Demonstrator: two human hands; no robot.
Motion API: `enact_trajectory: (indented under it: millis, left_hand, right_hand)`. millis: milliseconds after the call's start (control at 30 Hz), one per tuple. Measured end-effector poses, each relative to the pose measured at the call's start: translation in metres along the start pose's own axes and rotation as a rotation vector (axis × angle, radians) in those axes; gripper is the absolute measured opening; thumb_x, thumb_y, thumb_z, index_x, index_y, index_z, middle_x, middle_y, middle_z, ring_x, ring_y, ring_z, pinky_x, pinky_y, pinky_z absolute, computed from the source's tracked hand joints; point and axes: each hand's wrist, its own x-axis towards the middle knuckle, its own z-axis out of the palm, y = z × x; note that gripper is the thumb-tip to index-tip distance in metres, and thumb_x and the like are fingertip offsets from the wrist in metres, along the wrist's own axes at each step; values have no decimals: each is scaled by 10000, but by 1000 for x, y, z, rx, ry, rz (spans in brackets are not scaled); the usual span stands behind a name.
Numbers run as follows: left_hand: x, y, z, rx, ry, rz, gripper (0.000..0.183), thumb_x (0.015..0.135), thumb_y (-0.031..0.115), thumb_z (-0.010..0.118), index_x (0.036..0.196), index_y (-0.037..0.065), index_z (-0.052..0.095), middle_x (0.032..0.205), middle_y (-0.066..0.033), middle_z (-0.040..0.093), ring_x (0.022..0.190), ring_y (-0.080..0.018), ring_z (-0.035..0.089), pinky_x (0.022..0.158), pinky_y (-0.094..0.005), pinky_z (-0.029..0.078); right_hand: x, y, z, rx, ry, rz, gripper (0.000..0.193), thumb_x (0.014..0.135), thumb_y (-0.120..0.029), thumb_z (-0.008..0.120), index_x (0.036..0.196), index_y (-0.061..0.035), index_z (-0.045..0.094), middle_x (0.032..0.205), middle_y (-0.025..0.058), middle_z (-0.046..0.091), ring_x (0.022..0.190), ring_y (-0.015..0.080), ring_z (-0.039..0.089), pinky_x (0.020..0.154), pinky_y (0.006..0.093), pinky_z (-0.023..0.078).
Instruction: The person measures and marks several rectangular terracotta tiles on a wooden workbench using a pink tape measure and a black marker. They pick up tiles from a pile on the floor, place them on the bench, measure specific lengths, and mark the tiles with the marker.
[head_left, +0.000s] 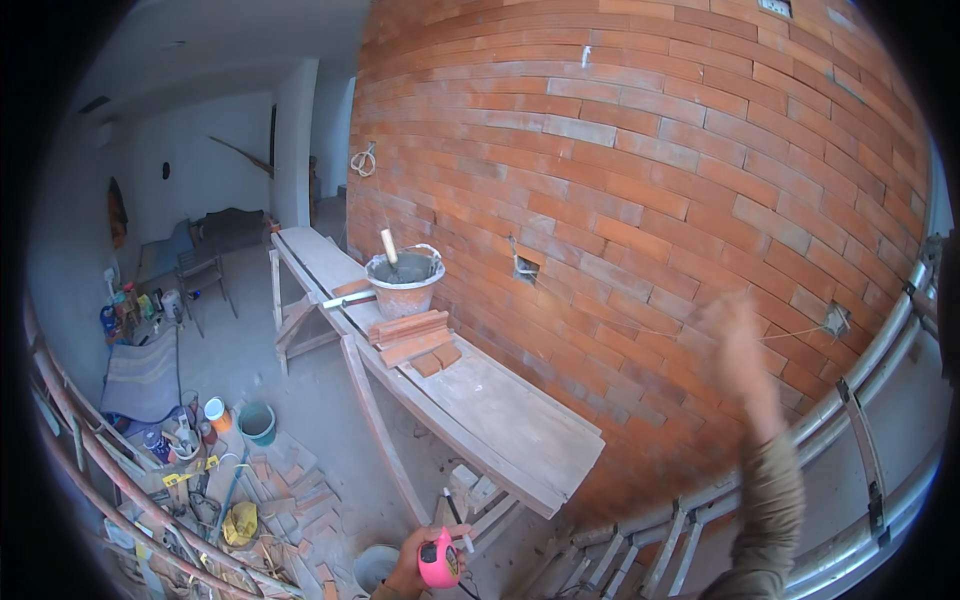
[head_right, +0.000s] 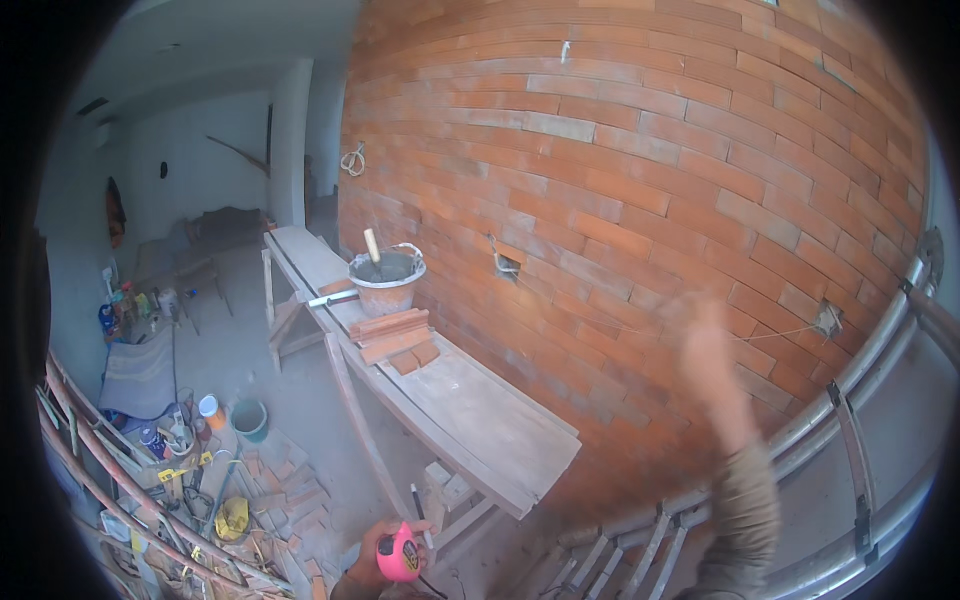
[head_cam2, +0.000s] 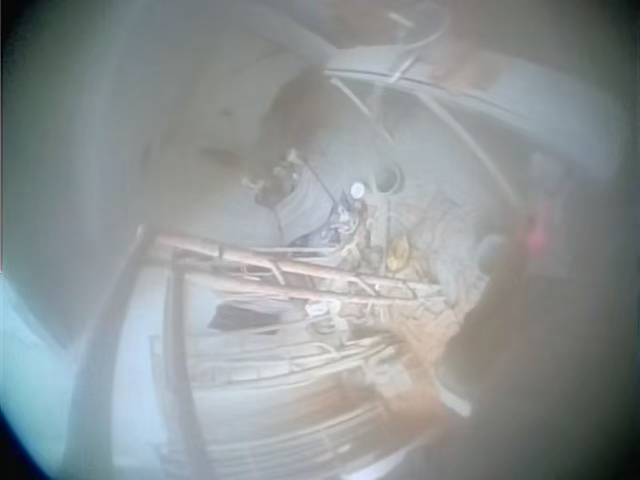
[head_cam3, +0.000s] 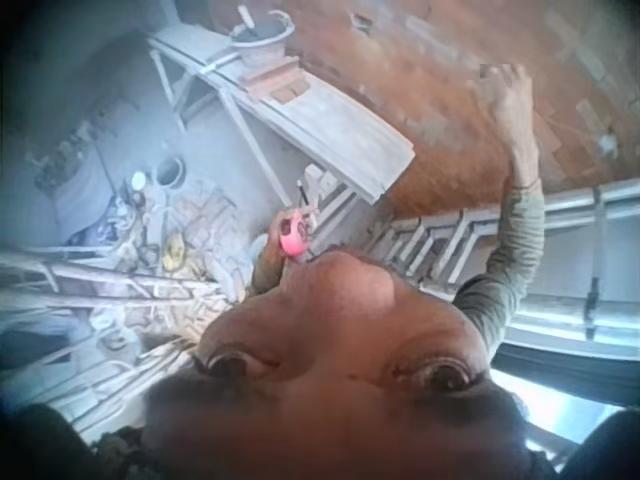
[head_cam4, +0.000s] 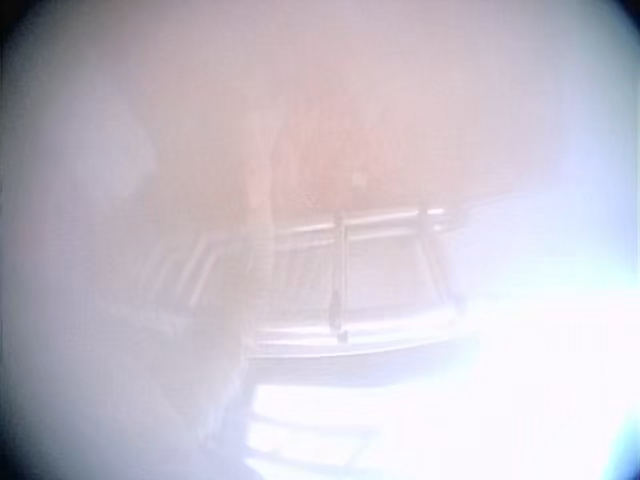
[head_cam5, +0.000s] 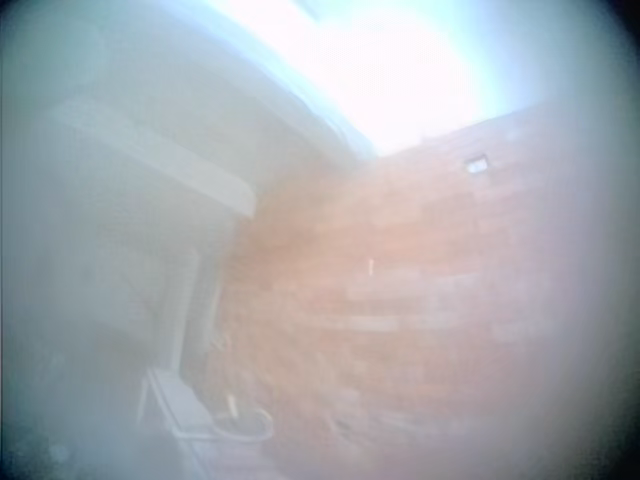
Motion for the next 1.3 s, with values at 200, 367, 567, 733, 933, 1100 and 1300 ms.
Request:
enact_trajectory:
  millis: [200,367,567,733,933,1100,1300]
  left_hand:
    - [-34,-2,-70,-190,129,118,632,891,428,530,1305,-49,573,1105,-156,698,809,-269,686,676,-377,587]
    - [-60,9,-114,-270,151,109,622,894,405,524,1316,-50,563,1062,-149,699,846,-268,687,704,-383,585]
    - [-83,17,-154,-347,269,111,603,910,408,512,1315,-36,562,1066,-146,691,856,-275,678,718,-397,573]
    - [-89,20,-172,-362,295,87,587,923,410,502,1314,-23,561,1069,-143,683,864,-281,670,730,-408,563]
    - [-82,25,-179,-395,283,77,568,938,412,491,1313,-9,561,1073,-139,674,874,-287,661,745,-422,551]
    - [-75,23,-185,-464,302,110,553,951,414,481,1312,3,560,1076,-136,667,882,-293,653,757,-433,541]
    - [-55,13,-160,-585,283,223,535,967,417,469,1311,18,559,1080,-132,658,892,-300,644,771,-447,528]
  right_hand:
    - [-19,-251,96,957,-423,-95,363,918,-334,673,1071,-6,688,1051,197,696,1006,386,646,894,442,507]
    - [-99,-404,171,1453,-967,180,509,1035,-475,489,1153,-18,678,1033,148,687,998,244,640,904,370,498]
    - [-136,-512,159,2376,-1332,974,570,1057,-468,446,1297,26,596,1165,69,641,1010,155,605,873,323,498]
    - [-124,-531,145,2330,-1173,1230,419,1063,-339,491,1254,20,595,1154,96,656,1019,154,621,896,292,506]
    - [-128,-520,169,1914,-1057,1057,375,1065,-302,489,1200,37,574,1007,85,662,989,178,621,862,303,497]
    - [-121,-524,154,1677,-1117,458,659,954,-526,587,1227,71,540,1085,181,632,999,277,623,877,376,475]
    - [-100,-510,134,1467,-988,261,829,792,-544,770,1257,78,480,1049,231,614,1009,340,619,865,411,480]
